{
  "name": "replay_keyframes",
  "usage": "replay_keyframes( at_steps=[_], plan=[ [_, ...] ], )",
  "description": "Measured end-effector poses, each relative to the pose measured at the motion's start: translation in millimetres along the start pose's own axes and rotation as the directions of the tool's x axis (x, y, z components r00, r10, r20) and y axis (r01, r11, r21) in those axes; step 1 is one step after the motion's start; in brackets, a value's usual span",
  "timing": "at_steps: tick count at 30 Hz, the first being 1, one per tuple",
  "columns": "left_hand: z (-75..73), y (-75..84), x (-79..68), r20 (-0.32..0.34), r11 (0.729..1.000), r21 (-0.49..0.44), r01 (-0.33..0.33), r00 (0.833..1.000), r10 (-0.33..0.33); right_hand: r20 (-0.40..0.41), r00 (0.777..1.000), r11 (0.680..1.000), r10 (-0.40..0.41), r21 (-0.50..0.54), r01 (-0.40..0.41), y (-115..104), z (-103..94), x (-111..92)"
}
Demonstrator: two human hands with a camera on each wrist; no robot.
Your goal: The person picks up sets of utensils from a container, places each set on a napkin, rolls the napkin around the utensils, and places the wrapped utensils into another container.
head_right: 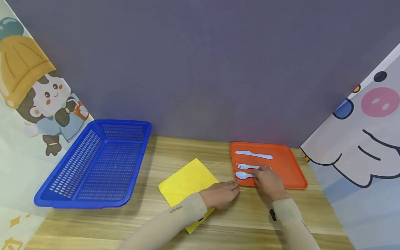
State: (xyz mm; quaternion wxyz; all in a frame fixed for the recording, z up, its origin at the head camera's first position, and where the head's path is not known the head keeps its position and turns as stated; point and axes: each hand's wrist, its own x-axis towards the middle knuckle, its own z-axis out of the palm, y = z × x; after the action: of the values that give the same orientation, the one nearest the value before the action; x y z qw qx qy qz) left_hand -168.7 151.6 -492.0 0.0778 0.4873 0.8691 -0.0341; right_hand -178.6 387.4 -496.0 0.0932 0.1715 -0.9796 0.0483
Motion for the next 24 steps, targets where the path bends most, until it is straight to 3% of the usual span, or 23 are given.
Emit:
replay_keyframes(
  at_steps=[9,16,24],
  plan=[
    [-0.4,-0.1,0.8,0.029,0.998,-0.047,0.028,0.999,-0.026,-0.042,0.998,0.998,-0.057,-0.039,0.055,2.9,6.9,2.6],
    [-3.1,-4.1,-2.6,0.010,0.997,-0.071,0.019,1.000,-0.018,-0.033,0.997,0.994,-0.076,-0.080,0.073,2.3,4.0,5.9],
    [-8.2,-19.0,-28.0,-0.065,0.999,-0.047,-0.004,0.998,0.001,-0.025,0.997,0.989,-0.066,-0.133,0.062,-11.3,-10.8,12.3]
  ],
)
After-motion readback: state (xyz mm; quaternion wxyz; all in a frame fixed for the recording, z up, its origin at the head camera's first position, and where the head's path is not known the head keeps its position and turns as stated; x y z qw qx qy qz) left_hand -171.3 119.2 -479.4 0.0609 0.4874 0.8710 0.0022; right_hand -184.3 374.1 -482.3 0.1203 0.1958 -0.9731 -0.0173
